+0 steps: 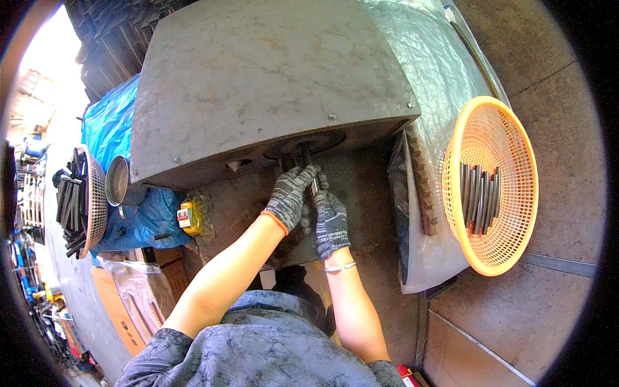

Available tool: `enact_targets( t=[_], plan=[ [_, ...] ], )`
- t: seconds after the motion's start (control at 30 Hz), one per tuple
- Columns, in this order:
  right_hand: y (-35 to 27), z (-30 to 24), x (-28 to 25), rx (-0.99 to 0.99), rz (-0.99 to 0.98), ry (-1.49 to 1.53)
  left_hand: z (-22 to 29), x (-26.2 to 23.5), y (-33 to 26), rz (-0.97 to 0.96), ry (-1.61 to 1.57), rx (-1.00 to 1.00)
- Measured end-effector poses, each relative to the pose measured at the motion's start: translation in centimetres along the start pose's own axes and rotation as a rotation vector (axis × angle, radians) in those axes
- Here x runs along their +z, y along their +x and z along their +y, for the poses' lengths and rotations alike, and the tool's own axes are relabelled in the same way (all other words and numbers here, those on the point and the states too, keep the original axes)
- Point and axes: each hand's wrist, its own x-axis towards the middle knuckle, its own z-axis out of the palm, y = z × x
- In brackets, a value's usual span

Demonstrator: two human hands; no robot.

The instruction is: The person deburrs the ends of metal tubes by holding them against a rotating abrasive wheel in a machine and then places them into a basket.

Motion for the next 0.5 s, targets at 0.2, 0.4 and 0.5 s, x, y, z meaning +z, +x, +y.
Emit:
enact_targets(
  t=[0.2,0.4,0.5],
  plan=[
    [-0.9,-0.9,-0.8,0.231,-0.116,0.018,-1.2,-1.2,0.6,0.051,0.173,0.097],
    [-3.5,1.7,-5.9,-0.215,-0.133,-0.495,0.0,-2.9,-6.6,0.147,0.915,0.456],
    [-4.6,1.8,-5.1,-0.391,-0.173,-0.638,2.8,-4.5,-9.6,-0.075,0.639,0.385]
  ],
)
